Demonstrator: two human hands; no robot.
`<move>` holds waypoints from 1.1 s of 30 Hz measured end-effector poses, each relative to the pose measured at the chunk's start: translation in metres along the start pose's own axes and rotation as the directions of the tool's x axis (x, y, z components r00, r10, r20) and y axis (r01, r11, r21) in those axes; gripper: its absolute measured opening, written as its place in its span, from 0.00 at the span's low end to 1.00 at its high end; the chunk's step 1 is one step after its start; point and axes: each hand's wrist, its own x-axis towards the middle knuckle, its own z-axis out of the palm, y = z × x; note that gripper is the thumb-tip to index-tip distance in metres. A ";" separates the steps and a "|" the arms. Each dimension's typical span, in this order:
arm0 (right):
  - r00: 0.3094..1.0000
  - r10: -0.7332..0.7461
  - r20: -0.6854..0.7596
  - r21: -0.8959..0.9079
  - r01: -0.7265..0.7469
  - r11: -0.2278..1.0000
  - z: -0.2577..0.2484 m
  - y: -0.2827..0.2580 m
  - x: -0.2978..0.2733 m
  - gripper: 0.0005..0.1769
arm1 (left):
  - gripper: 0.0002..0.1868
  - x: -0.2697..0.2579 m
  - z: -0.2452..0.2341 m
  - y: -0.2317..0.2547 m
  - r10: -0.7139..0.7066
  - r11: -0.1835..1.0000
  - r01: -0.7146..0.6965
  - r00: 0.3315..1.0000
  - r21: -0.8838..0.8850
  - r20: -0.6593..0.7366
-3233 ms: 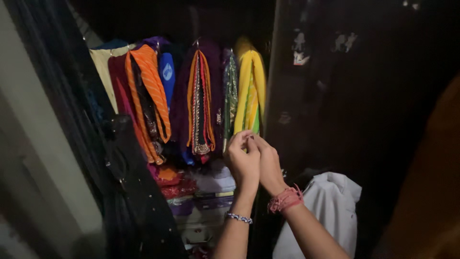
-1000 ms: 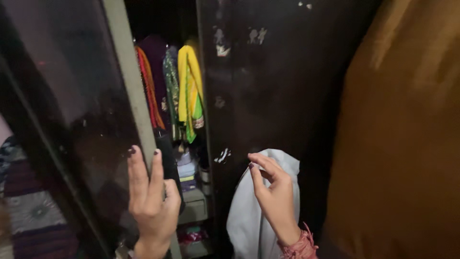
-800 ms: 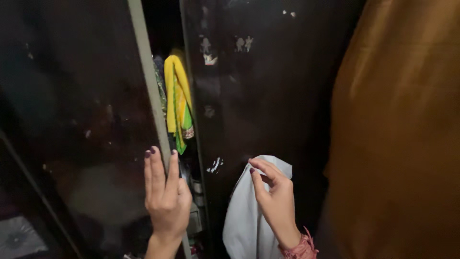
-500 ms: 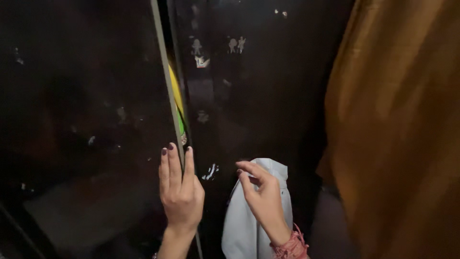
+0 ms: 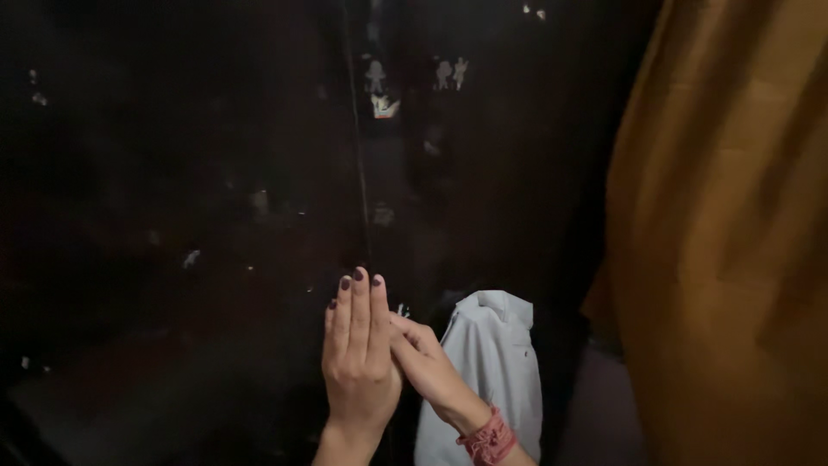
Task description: The person opens a drawer containing bangles and closes it, then moves to a hanging rod and adjusts several colorful garments on hangers. The person shifts garments left and right, smooths them, and closes the wardrobe doors.
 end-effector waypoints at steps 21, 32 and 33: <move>0.993 0.013 -0.114 0.239 0.015 0.971 0.000 0.082 0.016 0.25 | 0.50 -0.100 0.035 -0.053 0.044 0.999 -0.043 0.998 -0.006 0.045; 0.926 -0.060 0.373 0.219 -0.026 0.975 0.001 0.065 -0.021 0.22 | 0.41 -0.077 -0.041 0.022 -0.288 0.943 0.294 0.956 0.155 -0.059; 0.913 -0.007 0.407 0.164 -0.066 0.984 0.002 0.067 -0.025 0.24 | 0.39 -0.070 -0.053 0.027 -0.284 0.938 0.300 0.952 0.176 -0.112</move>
